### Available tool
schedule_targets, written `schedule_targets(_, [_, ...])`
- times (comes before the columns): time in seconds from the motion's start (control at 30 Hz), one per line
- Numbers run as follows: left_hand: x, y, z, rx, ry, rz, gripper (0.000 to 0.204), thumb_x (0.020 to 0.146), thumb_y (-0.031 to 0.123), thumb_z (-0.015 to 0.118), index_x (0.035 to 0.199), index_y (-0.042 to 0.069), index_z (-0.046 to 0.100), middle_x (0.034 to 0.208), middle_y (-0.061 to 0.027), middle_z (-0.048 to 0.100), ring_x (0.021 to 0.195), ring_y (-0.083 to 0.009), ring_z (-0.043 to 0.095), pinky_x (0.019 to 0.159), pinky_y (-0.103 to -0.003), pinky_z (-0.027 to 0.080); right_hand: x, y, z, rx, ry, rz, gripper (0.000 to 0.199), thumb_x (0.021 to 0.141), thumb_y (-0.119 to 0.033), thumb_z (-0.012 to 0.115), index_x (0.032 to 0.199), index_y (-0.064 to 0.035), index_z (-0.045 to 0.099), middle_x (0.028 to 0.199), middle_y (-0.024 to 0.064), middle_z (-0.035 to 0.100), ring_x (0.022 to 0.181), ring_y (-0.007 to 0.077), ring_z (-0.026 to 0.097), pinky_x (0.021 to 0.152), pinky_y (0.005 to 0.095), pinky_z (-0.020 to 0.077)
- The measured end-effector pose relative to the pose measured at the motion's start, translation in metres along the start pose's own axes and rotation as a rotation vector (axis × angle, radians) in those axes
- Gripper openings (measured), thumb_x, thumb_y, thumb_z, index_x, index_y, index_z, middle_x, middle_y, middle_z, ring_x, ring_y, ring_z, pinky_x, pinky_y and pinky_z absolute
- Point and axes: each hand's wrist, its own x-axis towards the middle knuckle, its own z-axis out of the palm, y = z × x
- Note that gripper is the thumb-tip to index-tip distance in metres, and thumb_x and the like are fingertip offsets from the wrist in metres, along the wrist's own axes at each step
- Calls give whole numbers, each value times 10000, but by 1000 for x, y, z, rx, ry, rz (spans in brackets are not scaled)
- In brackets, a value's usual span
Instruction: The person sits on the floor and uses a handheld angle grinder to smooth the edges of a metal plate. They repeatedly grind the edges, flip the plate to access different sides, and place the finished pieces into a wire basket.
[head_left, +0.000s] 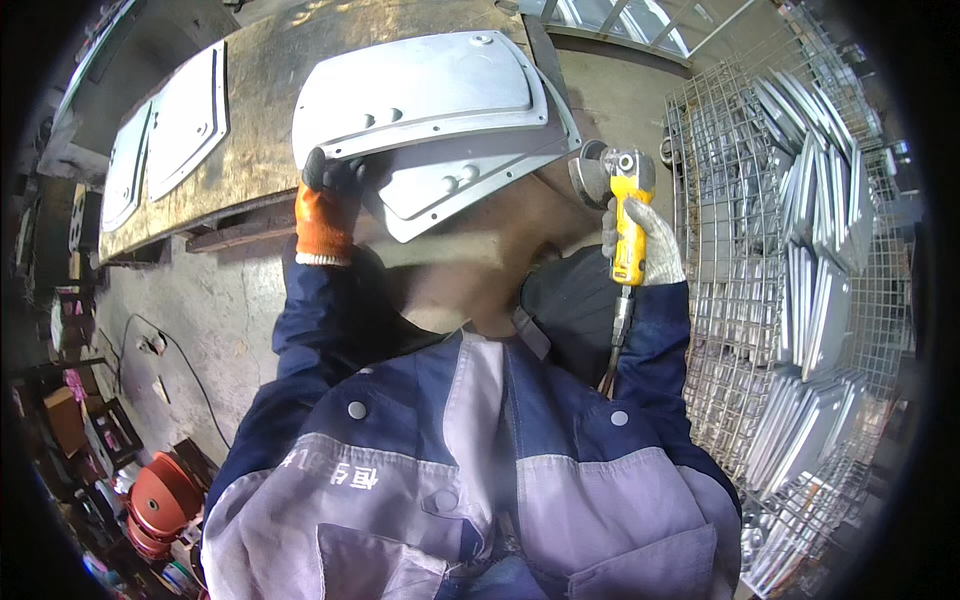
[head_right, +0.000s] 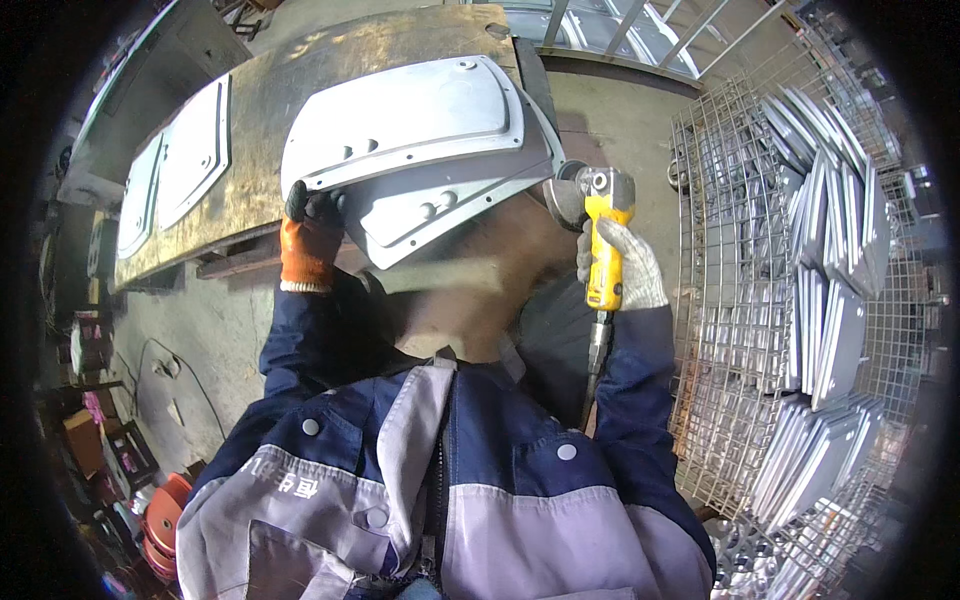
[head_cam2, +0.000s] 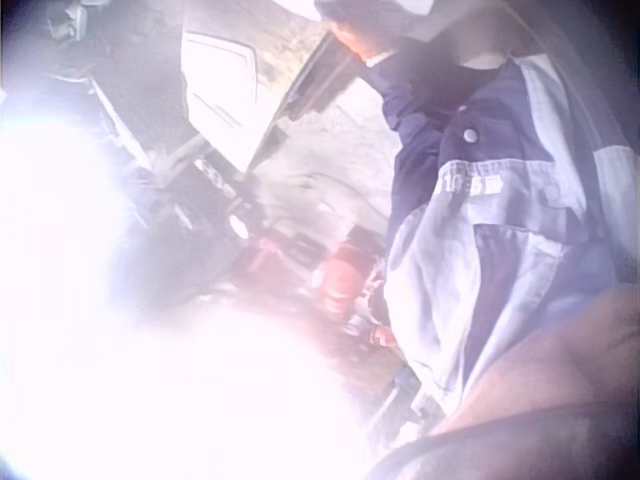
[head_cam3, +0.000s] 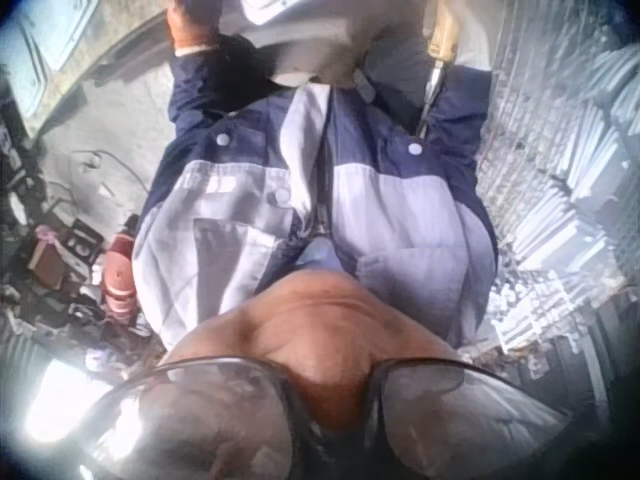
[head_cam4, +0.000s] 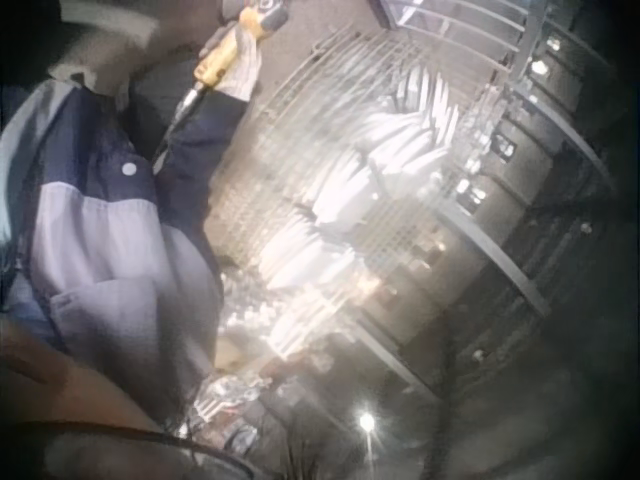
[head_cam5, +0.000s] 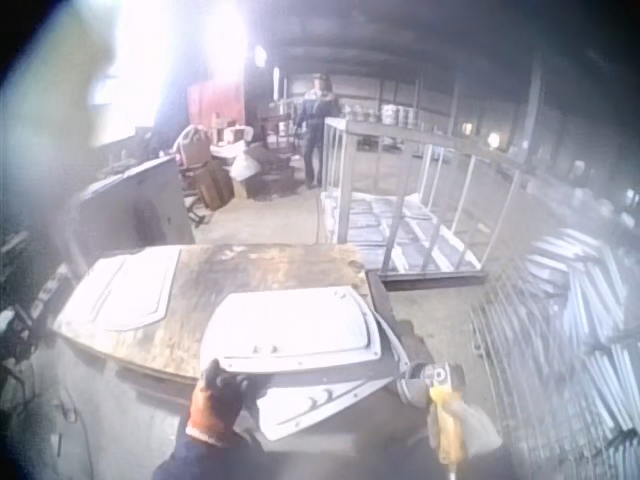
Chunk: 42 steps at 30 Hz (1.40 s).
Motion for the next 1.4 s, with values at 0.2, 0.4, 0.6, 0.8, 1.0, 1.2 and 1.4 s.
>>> schedule_targets(0.2, [6, -32, 44, -204, 338, -108, 430, 853, 375, 674, 1128, 64, 562, 1093, -123, 597, 1018, -318, 576, 891, -526, 505, -4, 39, -33, 316, -129, 5, 413, 879, -346, 653, 1141, -44, 551, 863, 75, 610, 658, 165, 582, 565, 297, 497])
schedule_targets(0.4, [45, -28, 56, 171, 291, -27, 497, 896, 387, 578, 1234, 46, 448, 1167, -105, 589, 1092, -219, 522, 1000, -394, 357, -16, 56, -52, 343, -175, -41, 438, 850, -359, 680, 1110, -40, 532, 845, 71, 579, 643, 157, 553, 555, 298, 486])
schedule_targets(0.6, [75, 18, 43, 77, 84, 10, 438, 884, 391, 584, 1192, 83, 550, 1197, -126, 605, 1048, -280, 588, 848, -413, 480, -14, 56, -65, 471, -372, -85, 420, 856, -364, 672, 1113, -66, 525, 857, 50, 575, 652, 144, 550, 566, 283, 488])
schedule_targets(0.8, [76, 51, 34, 183, 104, 88, 467, 853, 417, 636, 1163, 86, 527, 1062, -102, 643, 984, -276, 621, 828, -442, 496, -11, 53, -70, 534, -427, -89, 425, 866, -346, 663, 1136, -63, 497, 874, 53, 562, 670, 144, 550, 575, 288, 492])
schedule_targets(1.0, [79, 80, 6, 288, -143, -212, 328, 907, 357, 574, 1085, 82, 558, 955, -133, 670, 929, -303, 649, 753, -408, 529, -18, 55, -65, 489, -503, -112, 404, 883, -311, 632, 1148, -49, 478, 885, 69, 569, 680, 157, 565, 590, 295, 500])
schedule_targets(1.2, [85, 73, -15, 532, 58, -65, 303, 914, 332, 574, 1092, 89, 542, 994, -121, 638, 896, -250, 623, 816, -414, 509, -40, 53, -50, 226, -379, -67, 399, 854, -313, 654, 1106, -41, 506, 859, 78, 576, 652, 166, 577, 546, 290, 503])
schedule_targets(1.4, [76, 97, -2, 789, 158, 169, 263, 949, 262, 528, 1082, 40, 576, 990, -119, 655, 890, -240, 645, 776, -309, 541, -66, 66, -22, 108, -308, 44, 414, 839, -301, 673, 1135, -57, 518, 850, 80, 582, 642, 173, 588, 549, 302, 511])
